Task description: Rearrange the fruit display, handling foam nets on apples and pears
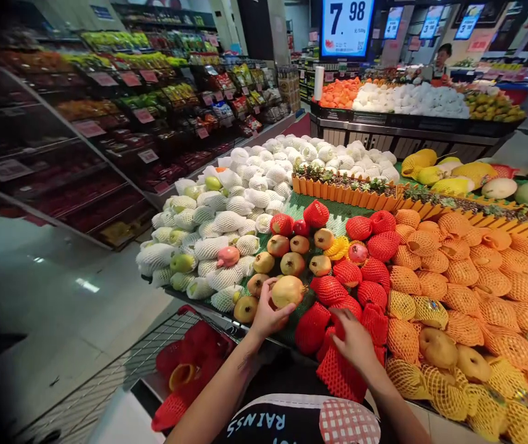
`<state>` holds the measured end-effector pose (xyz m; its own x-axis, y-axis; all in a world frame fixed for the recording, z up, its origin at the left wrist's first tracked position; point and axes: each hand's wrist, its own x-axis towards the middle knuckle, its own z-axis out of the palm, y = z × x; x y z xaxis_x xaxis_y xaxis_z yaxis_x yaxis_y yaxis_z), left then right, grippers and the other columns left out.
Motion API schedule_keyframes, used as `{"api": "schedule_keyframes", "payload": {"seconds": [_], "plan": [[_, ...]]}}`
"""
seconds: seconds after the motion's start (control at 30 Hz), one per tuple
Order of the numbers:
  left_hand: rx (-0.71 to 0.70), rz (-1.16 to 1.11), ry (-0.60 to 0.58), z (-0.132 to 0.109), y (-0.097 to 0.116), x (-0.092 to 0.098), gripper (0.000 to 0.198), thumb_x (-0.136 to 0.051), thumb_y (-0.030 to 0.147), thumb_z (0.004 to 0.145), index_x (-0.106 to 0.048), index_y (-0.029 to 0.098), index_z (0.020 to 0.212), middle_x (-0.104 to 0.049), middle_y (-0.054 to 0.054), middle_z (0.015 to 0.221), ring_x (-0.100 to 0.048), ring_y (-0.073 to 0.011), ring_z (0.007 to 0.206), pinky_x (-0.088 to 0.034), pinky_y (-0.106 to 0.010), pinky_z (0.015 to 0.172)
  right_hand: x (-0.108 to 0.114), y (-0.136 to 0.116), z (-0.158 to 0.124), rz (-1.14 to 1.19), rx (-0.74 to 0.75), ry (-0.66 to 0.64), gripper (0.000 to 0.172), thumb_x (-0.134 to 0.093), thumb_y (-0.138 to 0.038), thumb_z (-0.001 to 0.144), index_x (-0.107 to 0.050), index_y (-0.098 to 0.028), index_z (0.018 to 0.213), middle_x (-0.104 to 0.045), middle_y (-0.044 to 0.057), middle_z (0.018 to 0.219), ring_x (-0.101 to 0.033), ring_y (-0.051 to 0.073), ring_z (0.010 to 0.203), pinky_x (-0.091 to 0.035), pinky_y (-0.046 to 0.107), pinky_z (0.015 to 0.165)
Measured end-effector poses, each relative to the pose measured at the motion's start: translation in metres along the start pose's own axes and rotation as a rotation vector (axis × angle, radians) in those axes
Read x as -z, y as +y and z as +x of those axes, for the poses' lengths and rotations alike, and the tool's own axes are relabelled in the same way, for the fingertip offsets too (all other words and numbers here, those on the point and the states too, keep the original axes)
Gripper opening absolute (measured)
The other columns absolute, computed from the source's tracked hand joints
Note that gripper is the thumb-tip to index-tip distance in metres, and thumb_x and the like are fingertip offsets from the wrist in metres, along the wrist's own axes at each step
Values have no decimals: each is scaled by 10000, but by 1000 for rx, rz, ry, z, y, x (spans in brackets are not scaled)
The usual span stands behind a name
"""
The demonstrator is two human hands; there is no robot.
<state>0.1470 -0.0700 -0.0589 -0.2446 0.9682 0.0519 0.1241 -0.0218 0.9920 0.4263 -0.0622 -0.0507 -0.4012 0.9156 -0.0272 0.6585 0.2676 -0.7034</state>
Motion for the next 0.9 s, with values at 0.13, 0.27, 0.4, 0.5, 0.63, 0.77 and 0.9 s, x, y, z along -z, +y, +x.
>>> {"api": "schedule_keyframes", "payload": {"seconds": [0.13, 0.27, 0.4, 0.5, 0.63, 0.77, 0.9], "plan": [[-100, 280, 197, -11, 1, 0, 799, -918, 420, 704, -503, 256, 1367, -596, -107, 1420, -610, -316, 1349, -480, -492, 1198, -30, -1, 11, -338, 93, -184, 633, -661, -127, 857, -642, -235, 1480, -521, 179, 1635, -556, 418, 1445, -527, 565, 1139], [-181, 427, 281, -22, 3, -2, 713, -912, 331, 739, -523, 272, 1333, -587, -111, 1411, -589, -325, 1377, -446, -528, 1233, -51, -12, 23, -414, 158, -194, 796, -808, -183, 832, -542, -212, 1582, -436, 214, 1692, -423, 475, 1538, -432, 599, 1231], [-253, 308, 275, -29, 5, -2, 720, -921, 436, 741, -516, 261, 1310, -570, -130, 1435, -570, -329, 1403, -422, -518, 1252, -66, -18, 23, -443, 128, -265, 1238, -1011, -315, 671, -333, -216, 1702, -437, 269, 1665, -533, 469, 1440, -514, 547, 1143], [-105, -34, 210, -27, -3, -1, 908, -969, 605, 597, -504, 252, 1293, -623, -110, 1345, -636, -338, 1285, -509, -504, 1149, -73, -24, 22, -468, 43, -261, 1268, -1033, -454, 640, -349, -254, 1689, -479, 270, 1625, -638, 460, 1303, -569, 525, 1024], [182, -500, 129, -14, -14, 1, 1006, -859, 849, 543, -587, 203, 1264, -685, -118, 1214, -670, -352, 1176, -553, -470, 1031, -76, -43, 30, -455, -140, -305, 1206, -986, -595, 669, -401, -235, 1661, -560, 260, 1527, -716, 428, 1146, -578, 466, 912], [195, -593, -72, 7, -9, 9, 972, -947, 707, 552, -621, 187, 1305, -681, -139, 1298, -663, -341, 1221, -550, -428, 1041, -86, -59, 41, -408, -265, -374, 1245, -1025, -395, 600, -390, -234, 1658, -655, 204, 1418, -741, 398, 1080, -557, 416, 861], [139, -346, -184, 27, 5, 21, 908, -1009, 495, 550, -616, 216, 1319, -674, -107, 1280, -663, -335, 1252, -552, -456, 1089, -93, -66, 45, -332, -340, -312, 1210, -997, -301, 537, -441, -203, 1607, -689, 174, 1383, -733, 388, 1120, -553, 392, 858]]}}
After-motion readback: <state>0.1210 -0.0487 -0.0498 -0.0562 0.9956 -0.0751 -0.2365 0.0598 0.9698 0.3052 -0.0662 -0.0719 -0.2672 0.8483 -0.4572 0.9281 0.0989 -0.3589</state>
